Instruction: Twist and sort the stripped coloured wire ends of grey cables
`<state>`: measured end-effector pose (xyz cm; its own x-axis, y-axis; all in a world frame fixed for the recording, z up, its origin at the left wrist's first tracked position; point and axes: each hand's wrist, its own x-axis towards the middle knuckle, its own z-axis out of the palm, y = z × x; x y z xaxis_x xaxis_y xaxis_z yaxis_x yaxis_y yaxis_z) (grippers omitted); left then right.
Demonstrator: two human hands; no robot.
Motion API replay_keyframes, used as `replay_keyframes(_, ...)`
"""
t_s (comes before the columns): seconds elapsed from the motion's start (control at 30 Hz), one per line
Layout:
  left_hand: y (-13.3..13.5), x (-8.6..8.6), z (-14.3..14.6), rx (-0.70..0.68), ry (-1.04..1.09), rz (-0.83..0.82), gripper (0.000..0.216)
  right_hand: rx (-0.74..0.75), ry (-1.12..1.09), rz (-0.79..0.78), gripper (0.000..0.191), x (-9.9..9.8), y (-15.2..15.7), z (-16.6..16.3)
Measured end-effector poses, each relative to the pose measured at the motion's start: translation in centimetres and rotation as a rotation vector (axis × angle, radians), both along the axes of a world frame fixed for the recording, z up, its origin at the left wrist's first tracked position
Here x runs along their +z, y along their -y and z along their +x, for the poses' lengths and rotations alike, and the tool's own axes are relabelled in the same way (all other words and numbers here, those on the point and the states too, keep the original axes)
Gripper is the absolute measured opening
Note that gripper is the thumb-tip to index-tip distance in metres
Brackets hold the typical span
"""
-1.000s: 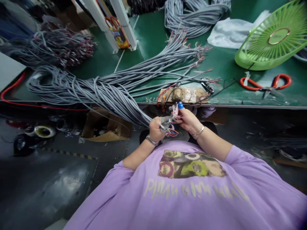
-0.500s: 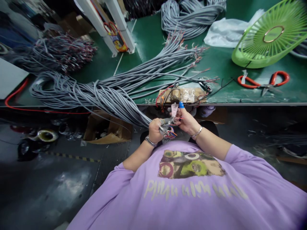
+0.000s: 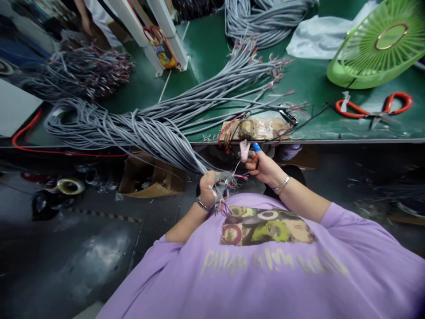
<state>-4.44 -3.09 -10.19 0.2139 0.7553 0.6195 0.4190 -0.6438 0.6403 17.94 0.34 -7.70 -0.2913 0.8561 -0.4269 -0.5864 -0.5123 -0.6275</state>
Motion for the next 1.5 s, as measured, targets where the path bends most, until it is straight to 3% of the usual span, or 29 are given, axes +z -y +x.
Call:
replay_keyframes(0.27,-1.1,0.5,1.0,-0.108,-0.077,0.147,0.024,0.009,0.051,-0.02,0.052,-0.4,0.6,0.8)
replay_keyframes(0.47,-0.5,0.5,0.9,0.011,-0.065,0.112,0.023,0.04,0.099,0.039,0.057,-0.2,0.4,0.8)
replay_keyframes(0.6,-0.7,0.9,1.7,0.048,-0.063,0.226,0.022,0.038,0.161,0.161,0.062,-0.1,-0.5,0.1)
replay_keyframes(0.77,-1.3,0.8,3.2,0.083,-0.083,0.292,0.021,-0.201,0.333,0.286,0.061,0.6,-0.8,-1.3)
replay_keyframes(0.87,-1.5,0.3,3.6,0.125,-0.107,0.297,0.023,-0.272,0.383,0.247,0.061,0.6,-0.8,-1.7)
replay_keyframes(1.03,-1.6,-0.6,3.7,0.119,-0.138,0.258,0.024,-0.132,0.194,0.083,0.065,0.6,-1.4,-1.5)
replay_keyframes(1.2,-1.6,-1.1,3.5,0.062,-0.114,0.182,0.025,-0.118,0.061,0.059,0.061,0.9,-1.7,-1.6)
replay_keyframes(1.5,-1.6,-0.3,3.3,0.045,-0.173,0.341,0.013,-0.13,0.035,0.037,0.064,0.8,-1.6,-1.9)
